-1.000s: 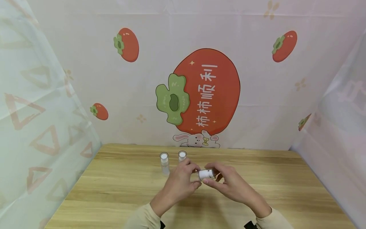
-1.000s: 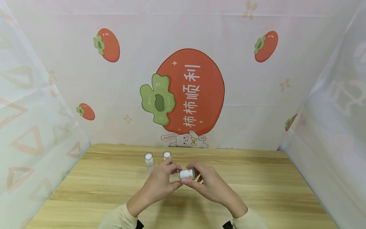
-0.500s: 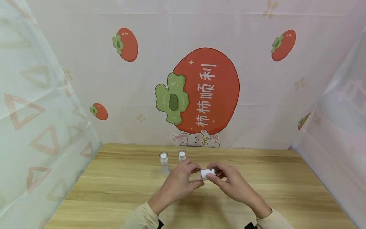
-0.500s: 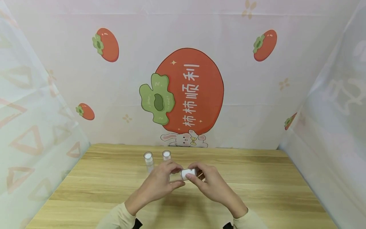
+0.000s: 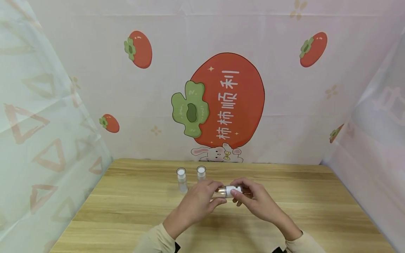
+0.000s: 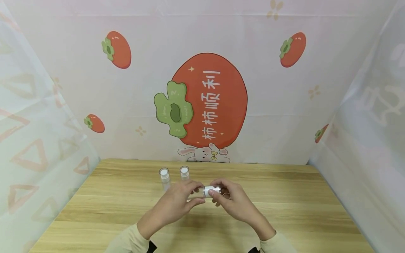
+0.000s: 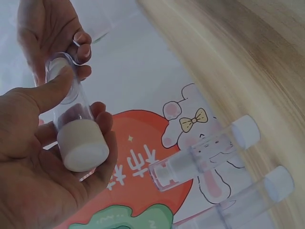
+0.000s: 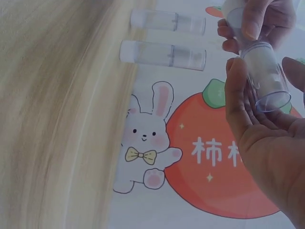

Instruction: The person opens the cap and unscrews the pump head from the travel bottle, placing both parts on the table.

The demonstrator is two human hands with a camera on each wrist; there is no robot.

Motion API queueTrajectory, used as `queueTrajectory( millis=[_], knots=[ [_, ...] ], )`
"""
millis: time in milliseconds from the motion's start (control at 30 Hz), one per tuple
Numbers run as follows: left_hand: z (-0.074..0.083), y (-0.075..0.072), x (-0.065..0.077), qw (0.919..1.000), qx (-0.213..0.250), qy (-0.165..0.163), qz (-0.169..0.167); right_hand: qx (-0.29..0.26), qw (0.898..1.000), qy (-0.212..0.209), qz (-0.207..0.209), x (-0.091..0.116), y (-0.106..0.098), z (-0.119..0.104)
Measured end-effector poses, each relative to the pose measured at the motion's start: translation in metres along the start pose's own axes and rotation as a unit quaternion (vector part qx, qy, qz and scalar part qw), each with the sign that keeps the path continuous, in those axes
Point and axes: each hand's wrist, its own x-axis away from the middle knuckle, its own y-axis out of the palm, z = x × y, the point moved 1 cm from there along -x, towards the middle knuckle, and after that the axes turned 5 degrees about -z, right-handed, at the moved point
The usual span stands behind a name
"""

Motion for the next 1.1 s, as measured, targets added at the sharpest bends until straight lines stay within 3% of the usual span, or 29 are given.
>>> queueTrajectory(
  millis=[167,467,800,1100],
  knots=[
    [0.0029,0.0003,0.0000,0.9969,-0.065,0.033,0.030,-0.041,0.999,0.010,-0.012,-0.0004,-0.0015,0.0014],
    [0.0019,-0.0012,-0.0005,0.9980,-0.043,0.046,-0.002,-0.050,0.998,0.018,-0.022,-0.0002,-0.0057,0.0016],
    [-0.0009,0.0019,0.0012,0.9997,0.005,0.020,-0.016,-0.047,0.999,0.006,0.004,0.0014,-0.0064,0.0017],
    [-0.0015,0.0021,0.0012,0.9998,0.015,-0.008,-0.012,-0.049,0.999,0.019,0.012,0.0030,-0.0072,0.0023]
  ],
)
